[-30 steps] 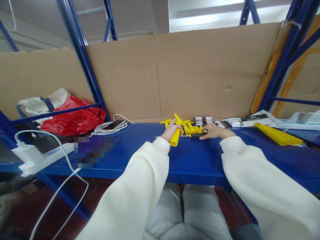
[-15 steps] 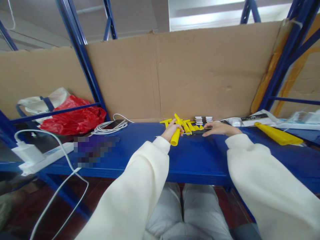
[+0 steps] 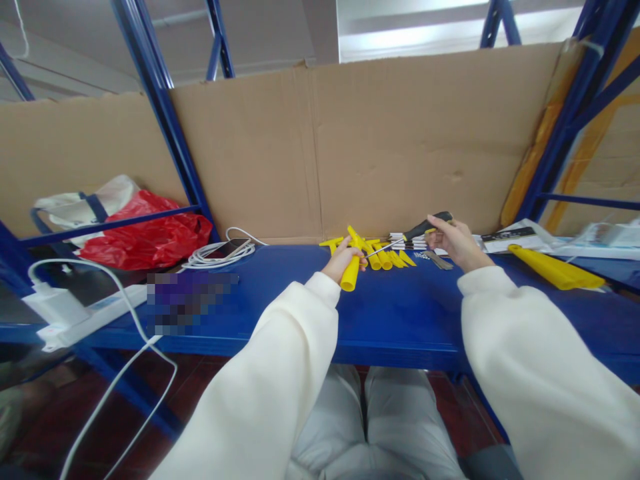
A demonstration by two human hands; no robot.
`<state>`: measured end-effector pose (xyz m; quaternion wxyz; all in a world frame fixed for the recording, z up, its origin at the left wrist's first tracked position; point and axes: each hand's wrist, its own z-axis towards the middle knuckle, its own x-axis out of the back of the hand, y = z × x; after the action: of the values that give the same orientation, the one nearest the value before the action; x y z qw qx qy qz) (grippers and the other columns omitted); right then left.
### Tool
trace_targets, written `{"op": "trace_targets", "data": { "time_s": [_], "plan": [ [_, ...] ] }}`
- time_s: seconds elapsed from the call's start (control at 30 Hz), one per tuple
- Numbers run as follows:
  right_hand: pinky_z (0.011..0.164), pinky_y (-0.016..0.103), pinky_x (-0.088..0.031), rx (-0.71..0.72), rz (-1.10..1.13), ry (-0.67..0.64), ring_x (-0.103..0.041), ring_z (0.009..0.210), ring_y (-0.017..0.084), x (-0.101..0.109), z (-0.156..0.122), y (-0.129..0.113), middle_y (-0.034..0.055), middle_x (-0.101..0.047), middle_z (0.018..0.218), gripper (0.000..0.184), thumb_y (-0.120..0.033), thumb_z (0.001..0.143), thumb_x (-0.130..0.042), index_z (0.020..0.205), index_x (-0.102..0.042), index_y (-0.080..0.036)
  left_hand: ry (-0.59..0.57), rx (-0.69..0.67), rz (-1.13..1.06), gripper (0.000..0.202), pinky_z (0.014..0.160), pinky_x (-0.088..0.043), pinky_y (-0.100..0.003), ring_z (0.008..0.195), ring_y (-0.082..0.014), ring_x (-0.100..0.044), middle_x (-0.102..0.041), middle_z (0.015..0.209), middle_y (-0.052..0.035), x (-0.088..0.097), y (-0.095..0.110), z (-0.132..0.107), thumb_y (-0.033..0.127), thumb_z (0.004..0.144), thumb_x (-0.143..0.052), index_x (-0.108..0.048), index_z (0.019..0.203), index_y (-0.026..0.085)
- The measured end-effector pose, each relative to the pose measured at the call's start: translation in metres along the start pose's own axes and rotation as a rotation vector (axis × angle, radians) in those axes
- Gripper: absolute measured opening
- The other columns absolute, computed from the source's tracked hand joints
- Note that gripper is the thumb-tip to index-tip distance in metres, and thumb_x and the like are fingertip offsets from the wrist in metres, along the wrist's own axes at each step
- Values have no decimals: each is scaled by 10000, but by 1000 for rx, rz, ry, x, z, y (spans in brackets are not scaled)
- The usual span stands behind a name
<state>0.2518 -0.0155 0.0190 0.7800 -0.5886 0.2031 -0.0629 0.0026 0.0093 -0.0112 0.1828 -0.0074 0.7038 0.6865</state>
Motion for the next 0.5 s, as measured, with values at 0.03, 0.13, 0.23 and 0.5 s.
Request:
{"op": "trace_targets", "data": {
  "time_s": [0.03,0.13,0.23,0.5],
  "plan": [
    [384,191,-437,28,53,61,-471,407,94,-2,0,-2,-98,-492,549,408,-324,852,-930,818,-535,-230,1,1,3,1020,481,-478,-211,502,-133,-573,-626,729,31,0,0,-1,-19,733,-557,-336,1713,161],
    [370,188,-413,94,202,243,-403,391,87,-6,2,-7,-134,-370,541,413,-341,895,-860,814,-463,-256,-13,11,1,1009,479,-474,-214,494,-135,-573,-622,714,38,0,1,-1,-22,729,-559,-354,1700,158],
    [338,184,-341,121,311,401,-337,392,83,-6,3,-12,-125,-343,565,347,-265,958,-740,815,-424,-268,-18,11,1,998,475,-459,-215,496,-138,-578,-620,712,38,1,-1,1,-20,736,-570,-356,1697,145],
    [354,185,-350,179,447,626,-451,559,117,2,9,-18,-64,-376,689,320,-198,966,-654,810,-388,-280,-14,18,53,974,453,-404,-200,487,-126,-536,-559,676,58,-1,0,-1,-11,736,-570,-375,1677,149]
  ]
}}
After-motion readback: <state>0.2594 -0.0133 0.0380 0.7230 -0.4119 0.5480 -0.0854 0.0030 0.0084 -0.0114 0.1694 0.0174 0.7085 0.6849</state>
